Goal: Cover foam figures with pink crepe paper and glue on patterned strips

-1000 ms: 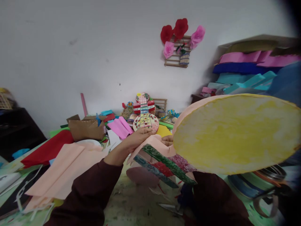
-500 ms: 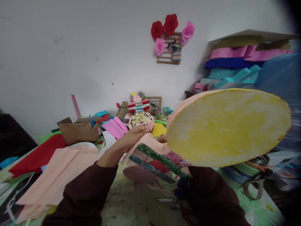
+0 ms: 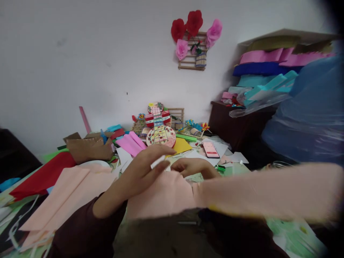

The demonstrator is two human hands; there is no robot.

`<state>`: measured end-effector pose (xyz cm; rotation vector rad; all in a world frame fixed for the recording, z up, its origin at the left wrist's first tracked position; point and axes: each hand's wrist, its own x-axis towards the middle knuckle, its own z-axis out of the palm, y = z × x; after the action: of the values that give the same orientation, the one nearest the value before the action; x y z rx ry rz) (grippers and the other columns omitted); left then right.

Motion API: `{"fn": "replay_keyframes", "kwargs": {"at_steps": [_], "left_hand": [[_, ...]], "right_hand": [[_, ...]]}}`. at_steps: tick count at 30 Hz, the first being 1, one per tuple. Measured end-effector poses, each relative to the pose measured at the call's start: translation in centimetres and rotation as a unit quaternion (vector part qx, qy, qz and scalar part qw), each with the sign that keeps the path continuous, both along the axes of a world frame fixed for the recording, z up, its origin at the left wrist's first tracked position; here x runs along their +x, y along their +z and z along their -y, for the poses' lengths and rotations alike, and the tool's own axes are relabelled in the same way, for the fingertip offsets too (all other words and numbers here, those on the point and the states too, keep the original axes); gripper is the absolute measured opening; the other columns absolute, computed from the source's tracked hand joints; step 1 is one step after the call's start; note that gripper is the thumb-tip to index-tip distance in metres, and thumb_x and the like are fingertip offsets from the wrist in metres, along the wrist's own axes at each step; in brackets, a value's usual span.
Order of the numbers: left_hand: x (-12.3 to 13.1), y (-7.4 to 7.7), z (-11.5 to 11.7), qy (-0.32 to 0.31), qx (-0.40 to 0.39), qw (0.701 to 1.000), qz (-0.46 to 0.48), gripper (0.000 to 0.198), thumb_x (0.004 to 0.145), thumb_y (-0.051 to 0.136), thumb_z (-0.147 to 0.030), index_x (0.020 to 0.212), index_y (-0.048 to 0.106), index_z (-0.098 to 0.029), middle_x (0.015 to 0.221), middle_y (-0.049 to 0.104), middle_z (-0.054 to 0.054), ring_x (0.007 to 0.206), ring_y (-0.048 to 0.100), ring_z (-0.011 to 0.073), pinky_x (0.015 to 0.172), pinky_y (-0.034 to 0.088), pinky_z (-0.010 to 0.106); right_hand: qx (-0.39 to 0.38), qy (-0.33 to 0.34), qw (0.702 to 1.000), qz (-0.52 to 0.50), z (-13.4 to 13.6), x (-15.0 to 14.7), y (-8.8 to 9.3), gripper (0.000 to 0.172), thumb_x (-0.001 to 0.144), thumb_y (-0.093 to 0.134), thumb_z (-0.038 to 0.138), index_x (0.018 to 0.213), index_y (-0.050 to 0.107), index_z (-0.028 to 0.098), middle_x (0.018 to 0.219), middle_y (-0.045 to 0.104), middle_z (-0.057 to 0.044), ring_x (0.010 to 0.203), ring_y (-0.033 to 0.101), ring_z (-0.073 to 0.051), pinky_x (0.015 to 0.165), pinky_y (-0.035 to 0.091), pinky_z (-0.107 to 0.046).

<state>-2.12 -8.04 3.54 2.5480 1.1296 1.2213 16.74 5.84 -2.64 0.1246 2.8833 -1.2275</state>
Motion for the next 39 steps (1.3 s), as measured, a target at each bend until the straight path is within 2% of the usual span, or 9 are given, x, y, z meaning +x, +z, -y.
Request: {"fn": "replay_keyframes", "kwargs": {"at_steps": [3,7,14,19,22,25,29,34,39], "left_hand": [[0.3,0.1,2.7,-0.085,-0.041,0.989,-0.111,0.034,0.097,0.045,-0.039,0.127,0.053,-0.025,0.121,0.065,0.004,0.111,0.058,0.0207,0.105,0.037,0.036],[0.7,-0.5,3.8,-0.085,-0.093,0.979,-0.162,0.031,0.096,0.046,-0.037,0.123,0.056,-0.025,0.118,0.067,0.003,0.110,0.059,0.0206,0.104,0.037,0.035],[-0.1,-5.8,-2.0,0.023,-0.144,0.971,-0.189,0.027,0.093,0.044,-0.028,0.085,0.067,-0.018,0.085,0.070,0.005,0.079,0.062,0.0197,0.070,0.042,0.029],[-0.8,-8.8,-3.7,0.008,-0.165,0.971,-0.171,0.026,0.091,0.047,-0.029,0.078,0.065,-0.016,0.073,0.067,0.004,0.067,0.058,0.0163,0.062,0.038,0.026],[-1.1,-8.8,-3.1,-0.059,-0.150,0.978,-0.131,0.024,0.091,0.050,-0.033,0.078,0.063,-0.017,0.077,0.067,0.004,0.073,0.060,0.0159,0.070,0.043,0.026],[-1.4,-8.0,-2.1,-0.173,-0.160,0.963,-0.131,0.018,0.088,0.054,-0.029,0.100,0.062,-0.019,0.106,0.067,0.009,0.100,0.061,0.0205,0.090,0.046,0.032],[-1.9,-7.0,-0.3,-0.265,-0.187,0.928,-0.183,0.056,0.080,0.057,-0.020,0.135,0.047,-0.023,0.138,0.052,0.012,0.128,0.047,0.0279,0.107,0.039,0.043],[-2.8,-6.5,1.4,-0.288,-0.220,0.898,-0.250,0.086,0.073,0.061,-0.017,0.151,0.025,-0.025,0.155,0.031,0.013,0.140,0.032,0.0329,0.111,0.034,0.050],[-3.7,-7.3,1.1,-0.200,-0.213,0.952,-0.091,0.038,0.089,0.056,-0.023,0.127,0.058,-0.026,0.131,0.059,0.010,0.124,0.051,0.0238,0.106,0.041,0.040]], "right_hand": [[-0.003,0.039,0.999,0.018,0.4,-0.9,-0.7,0.033,0.084,0.062,0.046,0.080,0.059,0.013,0.074,0.057,0.000,0.069,0.053,-0.011,0.065,0.044,-0.025],[-0.021,0.044,0.998,0.027,0.8,-1.8,-1.3,0.040,0.078,0.065,0.048,0.093,0.061,0.011,0.087,0.062,-0.004,0.079,0.055,-0.015,0.070,0.044,-0.025],[-0.007,0.024,0.999,0.036,0.2,-2.0,-1.8,0.046,0.081,0.059,0.057,0.085,0.060,0.011,0.071,0.054,0.000,0.064,0.047,-0.010,0.058,0.036,-0.022],[0.006,0.016,0.999,0.051,-0.4,-1.8,-2.2,0.045,0.080,0.063,0.054,0.088,0.060,0.010,0.073,0.055,0.000,0.064,0.047,-0.010,0.057,0.037,-0.021],[-0.016,0.012,0.997,0.073,-0.8,-1.7,-2.6,0.036,0.081,0.065,0.045,0.088,0.061,0.010,0.075,0.059,-0.001,0.067,0.051,-0.011,0.062,0.040,-0.022],[-0.012,-0.002,0.997,0.075,-1.2,-1.6,-2.8,0.023,0.081,0.065,0.033,0.087,0.062,0.011,0.076,0.060,-0.001,0.068,0.052,-0.010,0.063,0.041,-0.021],[-0.009,-0.008,0.998,0.069,-1.5,-1.4,-2.9,0.016,0.082,0.063,0.029,0.082,0.061,0.013,0.071,0.058,0.002,0.065,0.050,-0.009,0.060,0.040,-0.020],[-0.020,-0.030,0.996,0.081,-1.8,-1.2,-3.2,0.016,0.082,0.063,0.030,0.084,0.062,0.013,0.073,0.059,0.001,0.064,0.051,-0.009,0.058,0.040,-0.020],[-0.023,-0.053,0.996,0.070,-1.4,-1.5,-3.4,0.017,0.083,0.060,0.029,0.082,0.061,0.012,0.071,0.058,0.000,0.062,0.051,-0.010,0.057,0.040,-0.022]]}}
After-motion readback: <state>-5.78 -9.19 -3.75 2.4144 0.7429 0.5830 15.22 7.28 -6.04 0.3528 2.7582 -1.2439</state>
